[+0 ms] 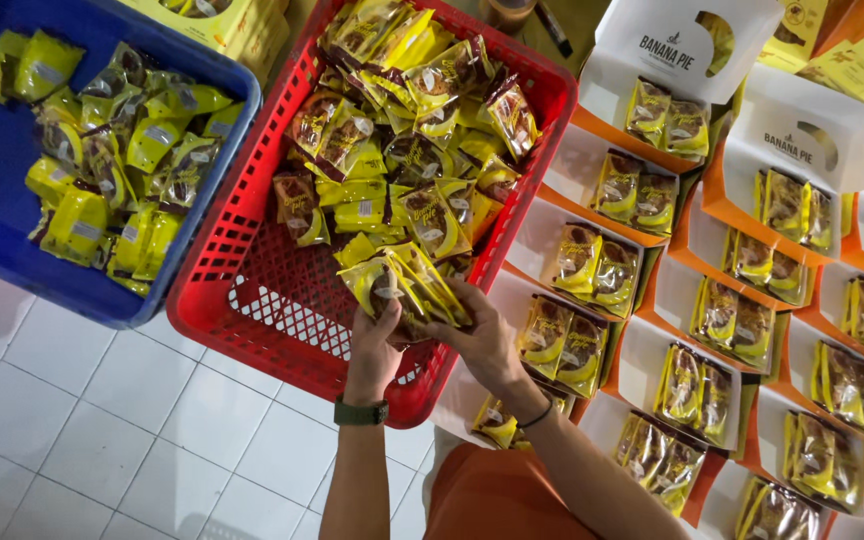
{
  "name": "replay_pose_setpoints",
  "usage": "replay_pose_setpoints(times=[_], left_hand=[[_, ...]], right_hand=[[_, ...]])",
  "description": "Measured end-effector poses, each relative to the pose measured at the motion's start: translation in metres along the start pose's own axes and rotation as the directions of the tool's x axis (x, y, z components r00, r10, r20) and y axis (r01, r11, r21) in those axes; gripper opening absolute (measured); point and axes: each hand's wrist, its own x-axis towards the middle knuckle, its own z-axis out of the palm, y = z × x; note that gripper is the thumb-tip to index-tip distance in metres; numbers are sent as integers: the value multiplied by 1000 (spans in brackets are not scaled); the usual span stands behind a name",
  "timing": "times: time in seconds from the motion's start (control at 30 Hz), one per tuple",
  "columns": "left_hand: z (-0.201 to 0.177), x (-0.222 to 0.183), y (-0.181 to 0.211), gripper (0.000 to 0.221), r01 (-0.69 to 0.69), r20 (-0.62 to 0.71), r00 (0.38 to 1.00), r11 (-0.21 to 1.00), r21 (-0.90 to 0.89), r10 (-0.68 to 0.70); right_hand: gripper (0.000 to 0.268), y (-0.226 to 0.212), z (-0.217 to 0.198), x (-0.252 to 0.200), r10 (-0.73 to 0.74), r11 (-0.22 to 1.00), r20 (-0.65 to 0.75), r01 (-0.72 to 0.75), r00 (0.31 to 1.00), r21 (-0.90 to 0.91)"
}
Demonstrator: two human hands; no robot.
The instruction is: The person places individually wrapped yellow snacks into open white and orange cardboard boxes arranged on a metal table, moving between different boxes and two large plastic bins containing the snacks.
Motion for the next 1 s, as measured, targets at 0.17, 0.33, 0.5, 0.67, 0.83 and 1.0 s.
replay_pose_setpoints(times=[0.17, 0.33, 0.5, 0.67, 0.83, 1.0], left_hand=[[39, -5, 4, 46, -52, -70, 997, 963, -265, 34], [9, -7, -16, 49, 14, -112, 993, 965, -261, -44], [-4, -22, 14, 71, 39, -242, 967, 984, -176, -82], [-20, -37, 30, 56, -78, -411, 911, 993, -92, 33], [-40, -50, 41, 56, -64, -448, 894, 994, -94, 15], [-92, -42, 13, 55, 79, -386, 920, 997, 24, -63]], right_hand=[[54, 6, -1, -2, -105, 994, 80, 107, 991, -27], [49, 30, 0, -5, -51, 986, 12, 53, 999, -155], [40, 12, 10, 15, -25, 978, -79, 8, 997, -207], [56, -10, -5, 87, -95, 791, -166, -27, 982, -612], [60, -26, -32, 144, -104, 795, -55, 50, 993, -605], [32, -22, -18, 184, -178, 707, 193, 262, 965, -658]])
